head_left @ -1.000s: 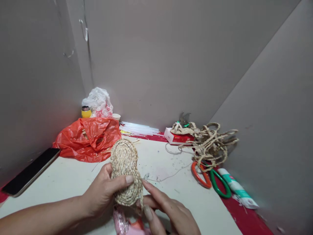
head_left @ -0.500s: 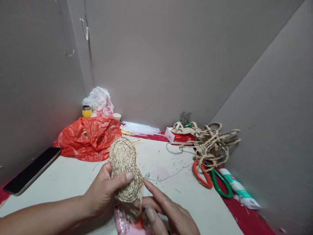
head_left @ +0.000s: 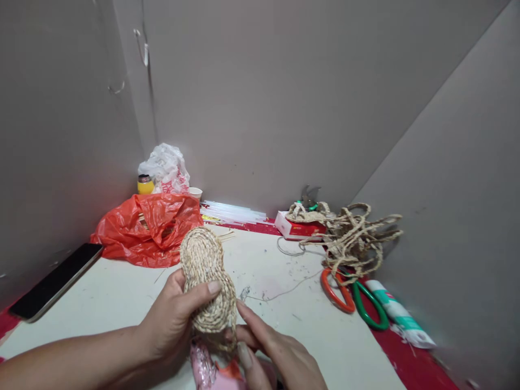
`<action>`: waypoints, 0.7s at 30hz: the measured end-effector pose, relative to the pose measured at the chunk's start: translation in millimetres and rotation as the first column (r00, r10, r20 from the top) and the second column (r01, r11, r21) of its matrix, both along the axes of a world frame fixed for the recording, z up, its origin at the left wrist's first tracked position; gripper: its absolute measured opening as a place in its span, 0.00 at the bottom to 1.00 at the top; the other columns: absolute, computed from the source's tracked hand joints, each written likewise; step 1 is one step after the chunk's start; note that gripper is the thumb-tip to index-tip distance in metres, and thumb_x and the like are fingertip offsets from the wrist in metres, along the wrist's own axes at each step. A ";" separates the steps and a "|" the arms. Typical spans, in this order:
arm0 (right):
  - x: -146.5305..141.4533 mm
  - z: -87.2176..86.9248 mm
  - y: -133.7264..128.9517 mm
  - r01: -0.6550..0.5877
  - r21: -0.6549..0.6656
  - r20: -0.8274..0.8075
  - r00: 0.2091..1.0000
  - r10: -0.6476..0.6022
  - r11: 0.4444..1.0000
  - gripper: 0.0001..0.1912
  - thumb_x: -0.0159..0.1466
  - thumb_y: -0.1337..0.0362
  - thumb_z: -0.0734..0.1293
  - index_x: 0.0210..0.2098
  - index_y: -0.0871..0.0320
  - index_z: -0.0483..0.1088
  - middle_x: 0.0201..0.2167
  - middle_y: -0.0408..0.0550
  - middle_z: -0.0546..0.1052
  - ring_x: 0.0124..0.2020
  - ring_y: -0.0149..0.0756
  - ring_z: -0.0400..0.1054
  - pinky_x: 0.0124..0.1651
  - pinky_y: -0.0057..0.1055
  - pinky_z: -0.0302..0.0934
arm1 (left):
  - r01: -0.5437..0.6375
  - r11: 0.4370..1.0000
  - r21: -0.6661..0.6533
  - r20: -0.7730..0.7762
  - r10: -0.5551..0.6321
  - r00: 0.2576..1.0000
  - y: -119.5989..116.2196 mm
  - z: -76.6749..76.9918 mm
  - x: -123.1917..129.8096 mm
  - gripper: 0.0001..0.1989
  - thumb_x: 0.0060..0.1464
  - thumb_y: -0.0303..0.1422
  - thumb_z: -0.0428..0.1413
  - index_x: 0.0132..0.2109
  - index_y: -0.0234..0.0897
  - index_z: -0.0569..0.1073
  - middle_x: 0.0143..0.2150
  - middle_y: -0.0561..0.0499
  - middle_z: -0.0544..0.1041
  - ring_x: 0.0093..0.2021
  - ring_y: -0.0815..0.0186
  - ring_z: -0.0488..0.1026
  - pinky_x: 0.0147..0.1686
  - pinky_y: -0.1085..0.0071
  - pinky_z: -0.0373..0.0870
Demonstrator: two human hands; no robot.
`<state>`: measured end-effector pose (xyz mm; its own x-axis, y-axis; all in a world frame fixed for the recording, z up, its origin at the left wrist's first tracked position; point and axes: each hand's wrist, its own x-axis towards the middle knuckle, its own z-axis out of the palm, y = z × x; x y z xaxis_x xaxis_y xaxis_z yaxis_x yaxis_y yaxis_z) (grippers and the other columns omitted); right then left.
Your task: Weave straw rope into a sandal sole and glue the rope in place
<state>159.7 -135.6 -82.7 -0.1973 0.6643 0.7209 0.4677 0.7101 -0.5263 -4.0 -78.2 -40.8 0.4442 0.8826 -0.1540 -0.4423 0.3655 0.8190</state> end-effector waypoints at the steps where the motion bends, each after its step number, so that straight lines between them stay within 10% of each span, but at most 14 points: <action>1: 0.5 -0.9 1.0 -0.016 0.015 0.034 0.999 0.015 1.000 0.36 0.61 0.77 0.60 0.66 0.56 0.49 0.38 0.49 0.81 0.34 0.34 0.78 0.38 0.27 0.73 | -0.008 1.000 -0.010 -0.003 0.008 1.000 -0.5 -0.5 0.1 0.07 0.51 0.30 0.60 0.37 0.32 0.74 0.27 0.48 0.76 0.25 0.66 0.73 0.26 0.68 0.72; 21: -9.8 -23.0 1.2 0.115 0.123 0.015 0.993 -0.118 0.986 0.27 0.63 0.72 0.57 0.62 0.59 0.56 0.39 0.54 0.82 0.32 0.39 0.79 0.31 0.30 0.74 | -0.127 0.992 -0.025 -0.031 0.126 0.992 1.4 8.3 5.2 0.07 0.50 0.31 0.62 0.35 0.30 0.76 0.27 0.49 0.77 0.27 0.69 0.73 0.29 0.74 0.70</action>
<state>149.9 -134.4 -105.8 -0.1408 0.5915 0.7939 0.5616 0.7081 -0.4279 1.2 -76.8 -32.5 0.3244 0.9267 -0.1897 -0.4621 0.3303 0.8231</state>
